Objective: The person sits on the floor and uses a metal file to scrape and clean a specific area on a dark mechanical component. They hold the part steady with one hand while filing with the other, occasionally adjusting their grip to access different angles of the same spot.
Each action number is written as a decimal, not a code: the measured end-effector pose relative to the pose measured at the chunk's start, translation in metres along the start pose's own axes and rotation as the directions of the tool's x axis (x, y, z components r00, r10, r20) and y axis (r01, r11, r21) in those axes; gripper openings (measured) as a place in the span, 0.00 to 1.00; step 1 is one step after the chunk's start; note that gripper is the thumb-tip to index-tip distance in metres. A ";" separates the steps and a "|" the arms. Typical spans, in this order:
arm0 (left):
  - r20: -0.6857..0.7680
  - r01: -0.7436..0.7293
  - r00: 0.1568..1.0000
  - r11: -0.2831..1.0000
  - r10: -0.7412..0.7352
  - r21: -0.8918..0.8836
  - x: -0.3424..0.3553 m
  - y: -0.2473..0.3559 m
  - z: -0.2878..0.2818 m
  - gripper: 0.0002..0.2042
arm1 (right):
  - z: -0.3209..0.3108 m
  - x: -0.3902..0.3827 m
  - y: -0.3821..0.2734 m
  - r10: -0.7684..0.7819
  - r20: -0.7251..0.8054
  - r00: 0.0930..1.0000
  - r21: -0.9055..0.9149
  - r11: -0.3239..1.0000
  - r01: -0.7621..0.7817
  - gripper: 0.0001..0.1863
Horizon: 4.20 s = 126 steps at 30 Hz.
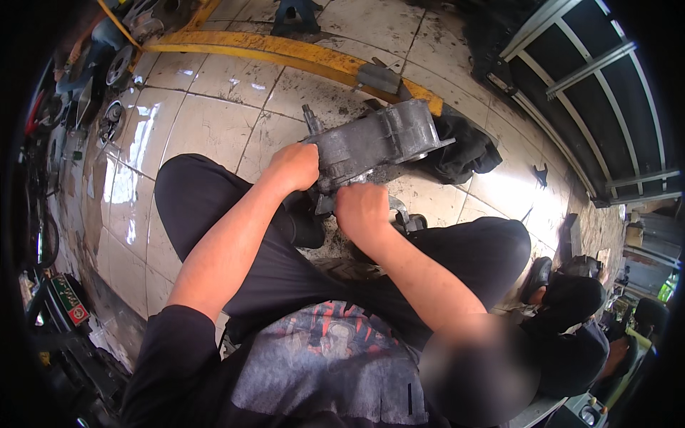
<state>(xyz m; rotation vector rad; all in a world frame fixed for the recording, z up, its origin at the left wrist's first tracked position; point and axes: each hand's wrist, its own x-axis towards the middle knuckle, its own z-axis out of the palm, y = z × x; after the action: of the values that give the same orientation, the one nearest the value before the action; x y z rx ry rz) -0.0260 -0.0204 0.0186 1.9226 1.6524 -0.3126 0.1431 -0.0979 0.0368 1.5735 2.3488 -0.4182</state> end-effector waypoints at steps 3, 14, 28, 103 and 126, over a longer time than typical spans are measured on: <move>-0.016 -0.002 1.000 1.000 0.002 -0.023 0.001 -0.005 0.004 0.12 | 0.003 0.003 0.002 0.014 -0.031 0.999 0.061 0.998 -0.012 0.08; -0.013 0.008 1.000 0.999 -0.009 -0.049 0.000 -0.001 -0.005 0.11 | 0.012 -0.001 0.007 0.022 0.118 0.993 0.085 0.996 -0.032 0.08; 0.019 0.007 1.000 0.999 -0.007 -0.039 0.005 -0.011 -0.001 0.11 | -0.038 -0.033 0.034 0.132 -0.099 0.986 0.165 0.980 -0.114 0.12; -0.009 -0.017 1.000 0.997 0.017 -0.080 0.015 -0.019 0.007 0.12 | 0.001 -0.101 0.016 0.258 0.008 0.966 0.824 0.545 -0.153 0.20; 0.011 -0.019 1.000 0.997 0.020 -0.074 0.010 -0.016 0.003 0.14 | 0.014 -0.111 0.025 0.325 0.161 0.932 0.698 0.630 -0.340 0.18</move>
<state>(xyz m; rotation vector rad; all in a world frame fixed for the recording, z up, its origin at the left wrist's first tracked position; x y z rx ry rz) -0.0388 -0.0128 0.0068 1.8778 1.6139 -0.2516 0.2082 -0.1878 0.0648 2.2563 1.8704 -1.3832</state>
